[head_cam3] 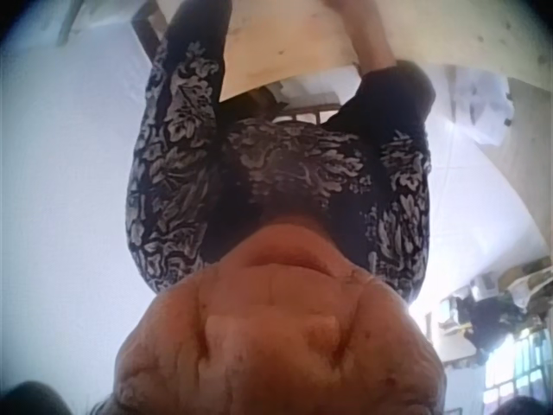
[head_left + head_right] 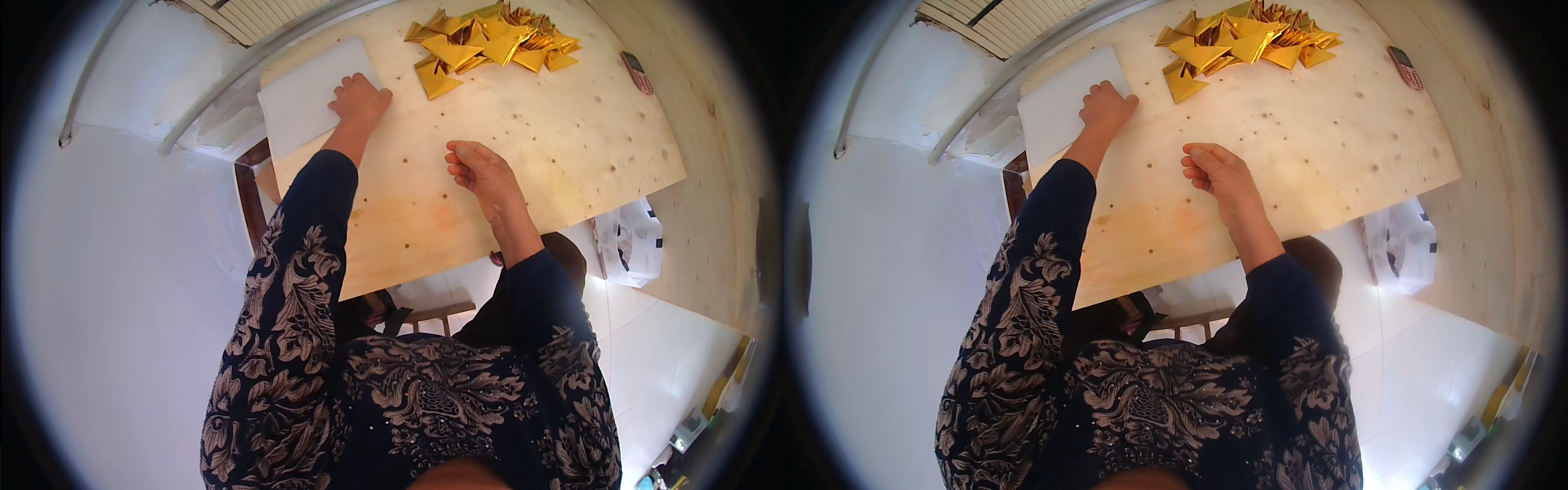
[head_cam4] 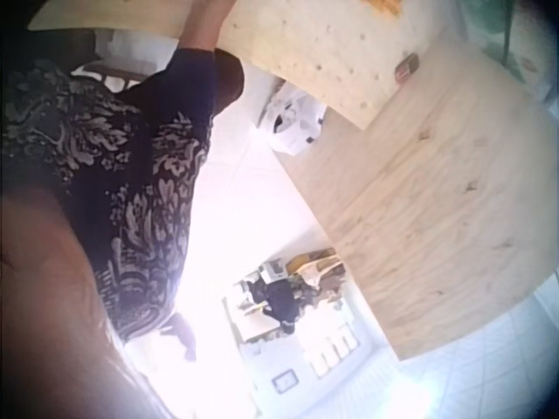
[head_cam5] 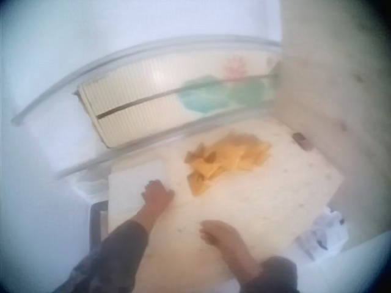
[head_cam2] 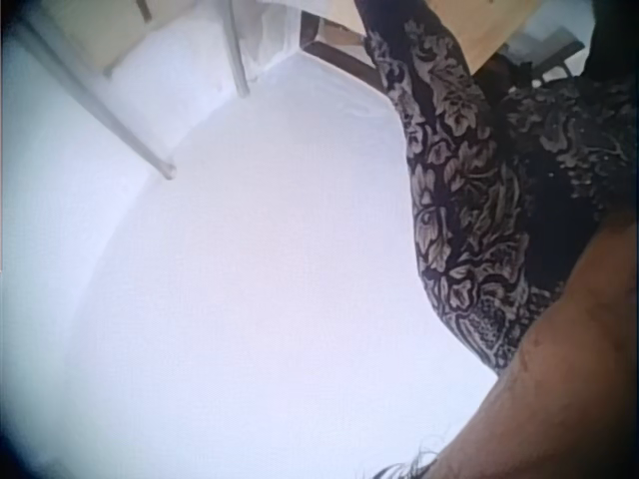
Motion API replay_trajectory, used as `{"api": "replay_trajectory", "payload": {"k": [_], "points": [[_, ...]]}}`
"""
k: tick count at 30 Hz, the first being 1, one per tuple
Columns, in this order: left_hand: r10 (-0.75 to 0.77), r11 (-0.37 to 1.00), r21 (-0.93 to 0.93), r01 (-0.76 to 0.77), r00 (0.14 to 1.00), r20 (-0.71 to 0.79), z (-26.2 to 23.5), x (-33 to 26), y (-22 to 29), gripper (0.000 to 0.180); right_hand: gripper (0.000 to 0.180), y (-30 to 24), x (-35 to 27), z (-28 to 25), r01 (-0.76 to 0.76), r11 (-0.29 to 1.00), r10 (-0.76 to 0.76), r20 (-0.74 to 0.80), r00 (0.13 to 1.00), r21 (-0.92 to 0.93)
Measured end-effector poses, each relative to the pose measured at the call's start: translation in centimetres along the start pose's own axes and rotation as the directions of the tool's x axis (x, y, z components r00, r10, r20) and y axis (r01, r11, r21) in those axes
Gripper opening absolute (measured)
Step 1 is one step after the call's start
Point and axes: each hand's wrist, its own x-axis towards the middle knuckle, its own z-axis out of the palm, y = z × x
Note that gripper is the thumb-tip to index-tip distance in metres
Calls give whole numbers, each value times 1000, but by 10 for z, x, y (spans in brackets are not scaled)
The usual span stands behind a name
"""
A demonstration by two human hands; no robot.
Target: The person folds a sheet of gold-colored paper into a small triangular packet by hand on a wooden table. They repeatedly crease and align edges, then place the finished packet with others on the table.
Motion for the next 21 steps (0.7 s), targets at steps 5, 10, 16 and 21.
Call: {"api": "replay_trajectory", "payload": {"k": [5,10,16,21], "points": [[9,998,-57,-9,1000,4,0,10,-5,59,26,0,1,0,-11,1000,11,18,1000,13],[133,986,-97,-133,991,-5,1,25,-29,35,27,3,2,0,2,1000,-2,21,1000,3],[217,958,-188,-218,976,-27,8,46,-59,28,26,5,3,1,12,1000,-12,13,1000,4],[65,927,-373,-21,992,108,8,55,-63,27,25,3,3,1,11,1000,-11,15,1000,12]]}}
